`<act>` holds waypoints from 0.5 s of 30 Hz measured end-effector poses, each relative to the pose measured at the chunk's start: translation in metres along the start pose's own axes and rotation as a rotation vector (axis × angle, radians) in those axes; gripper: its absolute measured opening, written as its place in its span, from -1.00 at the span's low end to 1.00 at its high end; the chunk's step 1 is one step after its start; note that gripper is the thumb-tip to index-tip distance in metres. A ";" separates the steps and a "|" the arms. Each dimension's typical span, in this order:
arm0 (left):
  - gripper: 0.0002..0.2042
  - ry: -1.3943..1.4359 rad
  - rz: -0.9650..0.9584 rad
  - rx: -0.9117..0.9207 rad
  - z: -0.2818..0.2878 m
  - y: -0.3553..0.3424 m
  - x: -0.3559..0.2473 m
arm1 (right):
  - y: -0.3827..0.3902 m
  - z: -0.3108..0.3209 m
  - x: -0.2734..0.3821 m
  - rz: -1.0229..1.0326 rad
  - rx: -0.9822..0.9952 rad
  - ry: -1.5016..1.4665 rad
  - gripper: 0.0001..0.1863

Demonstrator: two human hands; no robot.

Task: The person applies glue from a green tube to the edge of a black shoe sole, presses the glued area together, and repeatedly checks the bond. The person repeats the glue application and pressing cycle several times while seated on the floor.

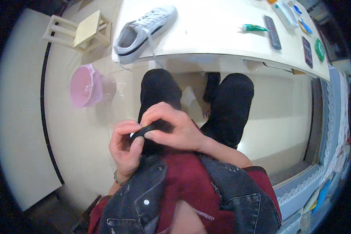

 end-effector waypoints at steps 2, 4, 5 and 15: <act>-0.76 -0.004 0.030 -0.007 0.004 -0.001 0.004 | -0.003 -0.005 -0.001 -0.088 -0.041 -0.053 -0.78; -0.75 0.070 0.024 0.013 0.007 -0.005 0.008 | -0.005 -0.005 0.001 -0.145 -0.032 -0.023 -0.78; -0.75 0.087 0.019 0.023 0.008 -0.007 0.011 | -0.005 -0.007 0.002 -0.173 -0.036 0.009 -0.78; -0.72 0.177 -0.101 0.068 0.035 -0.017 0.025 | -0.023 -0.030 0.008 -0.191 0.012 0.165 -0.71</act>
Point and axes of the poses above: each hand's wrist, its own y-axis away from the middle knuckle, its own z-axis out of the back of the hand, x = y × z, the point moved 1 cm from there along -y, towards the middle knuckle, and after that the axes turned 4 degrees about -y, right-handed, at the moved point
